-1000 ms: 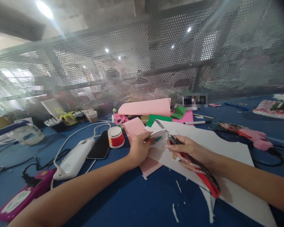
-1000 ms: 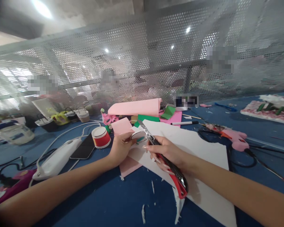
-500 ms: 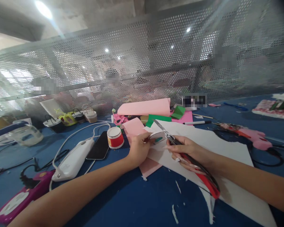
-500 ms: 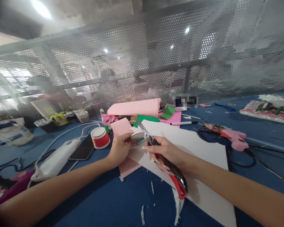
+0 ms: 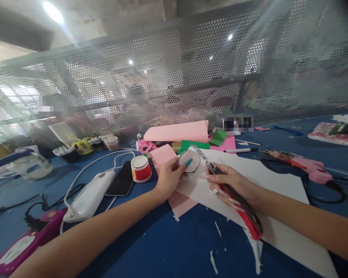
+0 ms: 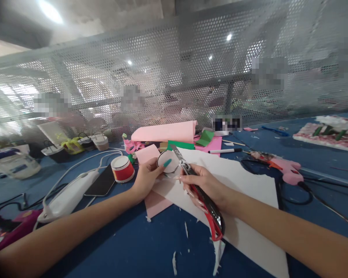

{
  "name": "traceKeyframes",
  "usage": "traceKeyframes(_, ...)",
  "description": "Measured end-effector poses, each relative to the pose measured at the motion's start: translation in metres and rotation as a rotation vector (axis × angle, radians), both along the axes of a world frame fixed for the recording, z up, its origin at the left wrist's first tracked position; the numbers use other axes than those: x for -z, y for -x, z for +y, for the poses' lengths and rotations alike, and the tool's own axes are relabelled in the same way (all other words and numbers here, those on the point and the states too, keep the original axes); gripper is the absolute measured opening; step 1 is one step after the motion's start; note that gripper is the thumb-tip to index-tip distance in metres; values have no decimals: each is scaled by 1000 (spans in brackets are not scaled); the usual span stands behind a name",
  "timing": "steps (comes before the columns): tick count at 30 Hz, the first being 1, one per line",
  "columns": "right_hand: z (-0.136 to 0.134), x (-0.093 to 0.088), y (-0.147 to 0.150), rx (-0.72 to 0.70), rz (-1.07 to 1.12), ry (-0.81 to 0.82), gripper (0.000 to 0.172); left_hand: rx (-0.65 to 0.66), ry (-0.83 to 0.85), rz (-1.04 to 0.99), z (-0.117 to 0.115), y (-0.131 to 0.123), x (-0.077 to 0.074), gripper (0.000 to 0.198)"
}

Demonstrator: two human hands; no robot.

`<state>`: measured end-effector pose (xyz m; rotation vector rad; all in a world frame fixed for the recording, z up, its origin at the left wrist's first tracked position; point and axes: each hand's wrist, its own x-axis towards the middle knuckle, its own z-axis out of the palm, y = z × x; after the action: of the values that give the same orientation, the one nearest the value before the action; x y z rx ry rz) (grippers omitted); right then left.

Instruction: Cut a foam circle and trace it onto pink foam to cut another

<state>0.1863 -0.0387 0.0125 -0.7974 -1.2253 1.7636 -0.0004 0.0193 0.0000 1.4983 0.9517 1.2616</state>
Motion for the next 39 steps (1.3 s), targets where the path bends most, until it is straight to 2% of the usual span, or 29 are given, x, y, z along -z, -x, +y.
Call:
traceKeyframes(3, 3, 2, 2, 103, 36, -9, 28, 13, -19, -31, -1, -1, -2, 36)
traceKeyframes(6, 4, 1, 3, 266, 38, -43, 32, 36, -15, -39, -2, -1, -4, 38)
traceKeyframes(9, 3, -3, 4, 355, 2, -47, 42, 64, 11, -13, -3, -1, -5, 42)
traceKeyframes(12, 3, -4, 4, 328, -34, -52, 48, 119, 34, 35, -5, -2, -4, 46)
traceKeyframes(15, 3, -1, 5, 310, -61, -51, 36, 176, 32, 96, -5, -2, -2, 45)
traceKeyframes(20, 4, 2, 4, 335, -97, -46, 36, 165, -21, 156, -6, -2, -1, 42)
traceKeyframes(24, 6, -1, 3, 349, -41, -5, 34, 168, -18, 195, -5, -1, -1, 42)
traceKeyframes(28, 9, -2, 1, 360, 70, 25, 30, 92, -37, 144, -1, 1, 2, 37)
traceKeyframes(33, 9, 0, 0, 344, 77, -11, 31, -62, -194, 191, 4, 5, 4, 30)
traceKeyframes(35, 8, 0, 1, 334, 48, -35, 31, -38, -211, 170, 4, 5, 4, 31)
traceKeyframes(39, 5, -2, 3, 305, -8, -44, 36, 128, -173, 135, -2, 3, 1, 48)
